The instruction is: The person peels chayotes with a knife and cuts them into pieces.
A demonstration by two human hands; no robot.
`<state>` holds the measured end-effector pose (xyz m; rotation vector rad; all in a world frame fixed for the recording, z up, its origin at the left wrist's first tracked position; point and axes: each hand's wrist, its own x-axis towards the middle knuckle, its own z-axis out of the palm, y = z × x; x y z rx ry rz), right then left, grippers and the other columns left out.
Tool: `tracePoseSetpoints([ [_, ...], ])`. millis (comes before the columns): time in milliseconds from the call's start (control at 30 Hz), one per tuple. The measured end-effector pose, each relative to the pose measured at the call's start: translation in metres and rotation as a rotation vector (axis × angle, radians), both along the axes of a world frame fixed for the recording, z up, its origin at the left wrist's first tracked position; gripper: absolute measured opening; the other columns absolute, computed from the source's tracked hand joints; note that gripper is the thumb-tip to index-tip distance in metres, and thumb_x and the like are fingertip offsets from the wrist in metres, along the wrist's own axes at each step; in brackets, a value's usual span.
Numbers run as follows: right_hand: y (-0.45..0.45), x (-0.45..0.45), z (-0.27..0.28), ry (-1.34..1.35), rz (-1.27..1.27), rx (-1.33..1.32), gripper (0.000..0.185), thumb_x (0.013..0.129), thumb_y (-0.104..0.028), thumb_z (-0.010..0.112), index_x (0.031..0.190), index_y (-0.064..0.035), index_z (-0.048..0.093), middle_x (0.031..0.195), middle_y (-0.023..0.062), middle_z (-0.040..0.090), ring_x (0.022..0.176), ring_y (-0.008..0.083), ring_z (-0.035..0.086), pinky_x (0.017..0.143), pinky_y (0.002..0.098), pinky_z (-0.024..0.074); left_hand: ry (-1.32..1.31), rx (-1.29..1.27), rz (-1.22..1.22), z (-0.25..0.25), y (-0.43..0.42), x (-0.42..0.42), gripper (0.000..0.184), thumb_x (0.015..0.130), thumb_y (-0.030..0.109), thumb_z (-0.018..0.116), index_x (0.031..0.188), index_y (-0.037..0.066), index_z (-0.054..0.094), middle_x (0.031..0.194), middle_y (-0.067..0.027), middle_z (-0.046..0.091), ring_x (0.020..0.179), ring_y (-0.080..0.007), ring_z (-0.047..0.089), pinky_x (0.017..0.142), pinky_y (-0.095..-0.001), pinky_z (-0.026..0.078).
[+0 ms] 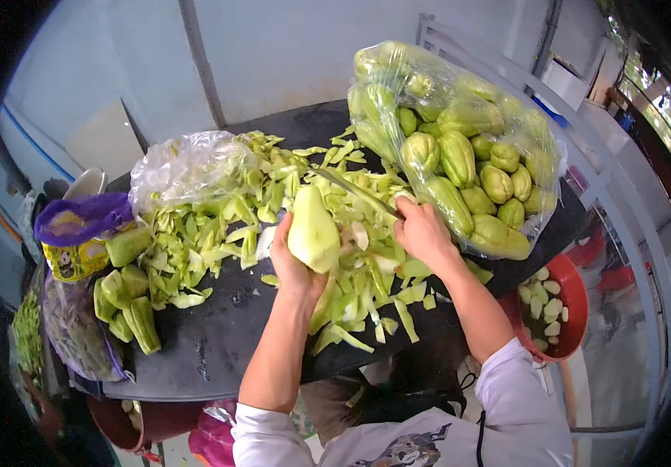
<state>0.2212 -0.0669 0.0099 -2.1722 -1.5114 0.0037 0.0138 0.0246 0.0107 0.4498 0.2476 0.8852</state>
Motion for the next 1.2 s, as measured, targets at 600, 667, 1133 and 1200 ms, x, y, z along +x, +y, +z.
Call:
tracePoseSetpoints([
  [600, -0.001, -0.07, 0.008, -0.296, 0.307, 0.405, 0.024, 0.078, -0.015, 0.071, 0.074, -0.0066, 0.049, 0.062, 0.0087, 0.063, 0.053, 0.0287, 0.064, 0.047, 0.0405, 0.0511, -0.112, -0.209, 0.057, -0.011, 0.001, 0.003, 0.05, 0.091, 0.039, 0.052, 0.12, -0.002, 0.054, 0.104, -0.0174, 0.061, 0.092, -0.0282, 0.059, 0.085, -0.0393, 0.051],
  [667, -0.001, -0.07, 0.009, -0.33, 0.285, 0.379, 0.023, 0.079, -0.015, 0.071, 0.074, -0.0069, 0.05, 0.062, 0.0091, 0.063, 0.053, 0.0296, 0.064, 0.047, 0.0412, 0.0502, -0.121, -0.219, 0.054, -0.01, 0.001, 0.003, 0.049, 0.092, 0.039, 0.051, 0.119, -0.001, 0.055, 0.104, -0.0174, 0.061, 0.093, -0.0283, 0.059, 0.086, -0.0395, 0.051],
  [1133, -0.014, -0.042, 0.005, -0.142, 0.268, 0.282, 0.014, 0.084, -0.018, 0.066, 0.08, -0.0079, 0.057, 0.066, 0.0147, 0.067, 0.056, 0.0346, 0.066, 0.053, 0.0454, 0.0524, 0.083, -0.12, 0.116, -0.005, -0.01, 0.006, 0.042, 0.096, 0.035, 0.041, 0.122, 0.005, 0.055, 0.108, -0.0147, 0.065, 0.099, -0.0268, 0.065, 0.086, -0.0398, 0.053],
  [1200, -0.012, -0.047, 0.01, -0.126, 0.274, 0.286, 0.013, 0.085, -0.018, 0.066, 0.082, -0.0082, 0.057, 0.066, 0.0148, 0.067, 0.057, 0.0349, 0.066, 0.053, 0.0455, 0.0524, 0.104, -0.108, 0.095, -0.006, -0.014, 0.007, 0.045, 0.095, 0.038, 0.041, 0.123, 0.006, 0.055, 0.108, -0.0152, 0.065, 0.097, -0.027, 0.064, 0.082, -0.0414, 0.053],
])
